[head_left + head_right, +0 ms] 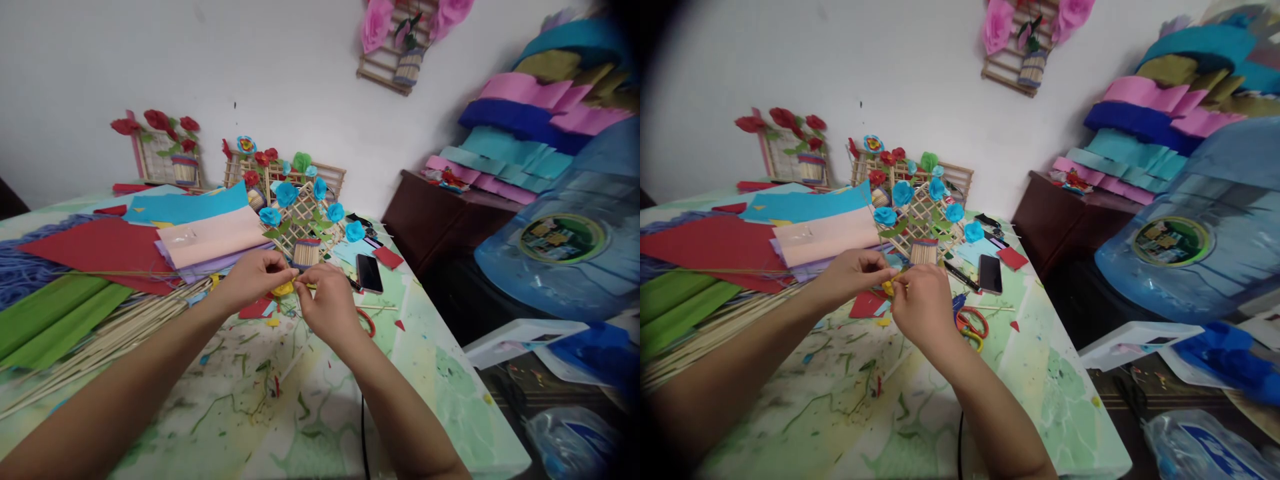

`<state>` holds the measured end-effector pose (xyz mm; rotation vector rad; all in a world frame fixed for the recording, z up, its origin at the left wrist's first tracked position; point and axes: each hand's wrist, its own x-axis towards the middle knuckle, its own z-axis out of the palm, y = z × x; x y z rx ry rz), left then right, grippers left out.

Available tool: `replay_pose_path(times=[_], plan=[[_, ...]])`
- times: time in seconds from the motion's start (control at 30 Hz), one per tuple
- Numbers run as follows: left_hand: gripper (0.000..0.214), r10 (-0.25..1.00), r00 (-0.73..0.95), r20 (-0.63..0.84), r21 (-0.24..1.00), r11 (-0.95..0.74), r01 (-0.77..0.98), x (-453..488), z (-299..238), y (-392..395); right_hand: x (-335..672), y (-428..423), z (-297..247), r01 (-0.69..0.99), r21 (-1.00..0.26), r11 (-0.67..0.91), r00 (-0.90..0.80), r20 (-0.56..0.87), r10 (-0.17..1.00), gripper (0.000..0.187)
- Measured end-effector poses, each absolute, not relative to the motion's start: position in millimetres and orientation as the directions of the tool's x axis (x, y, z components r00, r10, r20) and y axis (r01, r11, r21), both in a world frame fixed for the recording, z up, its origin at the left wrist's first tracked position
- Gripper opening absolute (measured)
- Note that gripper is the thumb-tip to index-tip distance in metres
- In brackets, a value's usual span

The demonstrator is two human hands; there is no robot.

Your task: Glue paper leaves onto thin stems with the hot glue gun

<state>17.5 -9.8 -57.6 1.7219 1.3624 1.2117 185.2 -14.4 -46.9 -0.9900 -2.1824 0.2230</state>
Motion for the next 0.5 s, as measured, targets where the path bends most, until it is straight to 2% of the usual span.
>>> replay_pose_path(times=[0.17,0.33,0.5], plan=[[0.032,0.962,0.045,0.27,0.86,-0.262,0.438,20.0,-58.3,-10.8,185.9,-18.1,-45.1,0.597,-0.397,0.698,-0.473,0.529,0.705,0.017],[0.033,0.965,0.041,0.258,0.88,-0.252,0.403,23.5,-51.7,-14.8,185.7,-19.6,-45.2,0.599,-0.393,0.698,-0.482,0.518,0.706,0.019],[0.043,0.971,0.08,0.227,0.904,-0.24,0.354,25.6,-47.7,-17.9,184.8,-20.5,-46.1,0.611,-0.373,0.698,-0.477,0.531,0.701,0.019]])
